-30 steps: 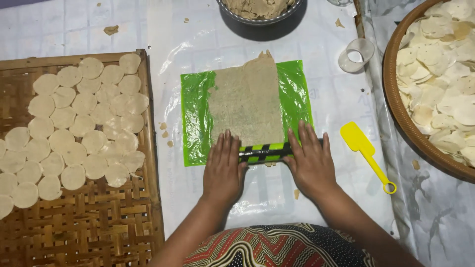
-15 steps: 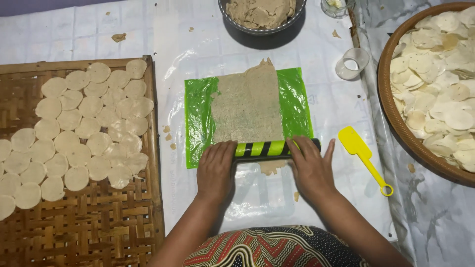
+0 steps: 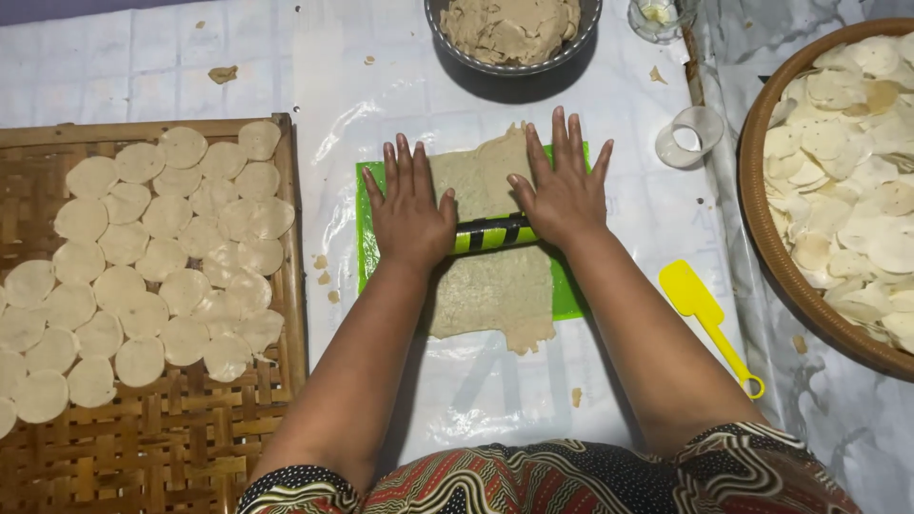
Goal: Rolling out dough and placing individual cracker cutouts onto a bamboo drying tray.
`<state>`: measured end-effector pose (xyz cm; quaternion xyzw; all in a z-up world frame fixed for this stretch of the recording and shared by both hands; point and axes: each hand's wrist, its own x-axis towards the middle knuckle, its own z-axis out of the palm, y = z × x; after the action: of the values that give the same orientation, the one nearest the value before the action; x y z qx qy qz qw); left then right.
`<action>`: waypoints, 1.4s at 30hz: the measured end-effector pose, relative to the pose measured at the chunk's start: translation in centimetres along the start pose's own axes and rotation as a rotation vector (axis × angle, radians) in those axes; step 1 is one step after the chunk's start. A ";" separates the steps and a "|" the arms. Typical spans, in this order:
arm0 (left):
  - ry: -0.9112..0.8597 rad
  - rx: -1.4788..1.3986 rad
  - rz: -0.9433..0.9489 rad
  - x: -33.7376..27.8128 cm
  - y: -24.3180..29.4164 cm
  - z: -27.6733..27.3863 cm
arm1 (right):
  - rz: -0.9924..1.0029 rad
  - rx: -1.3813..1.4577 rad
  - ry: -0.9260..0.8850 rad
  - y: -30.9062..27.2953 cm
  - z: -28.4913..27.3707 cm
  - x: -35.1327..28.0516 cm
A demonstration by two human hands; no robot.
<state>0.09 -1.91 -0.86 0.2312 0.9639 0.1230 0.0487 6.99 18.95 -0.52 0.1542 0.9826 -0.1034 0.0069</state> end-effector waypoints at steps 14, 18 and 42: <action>0.098 -0.077 0.257 -19.8 1.1 1.7 | -0.206 -0.116 0.054 1.8 2.1 -21.9; 0.039 -0.131 0.281 -18.3 0.1 3.1 | -0.099 0.103 -0.008 1.3 1.5 -21.3; -0.125 0.029 -0.056 9.8 0.1 -1.3 | 0.025 -0.100 0.008 1.4 4.9 10.4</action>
<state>-8.73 2.38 0.07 0.2119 0.9668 0.0929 0.1088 -2.59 22.40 -6.02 0.1661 0.9846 -0.0533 0.0121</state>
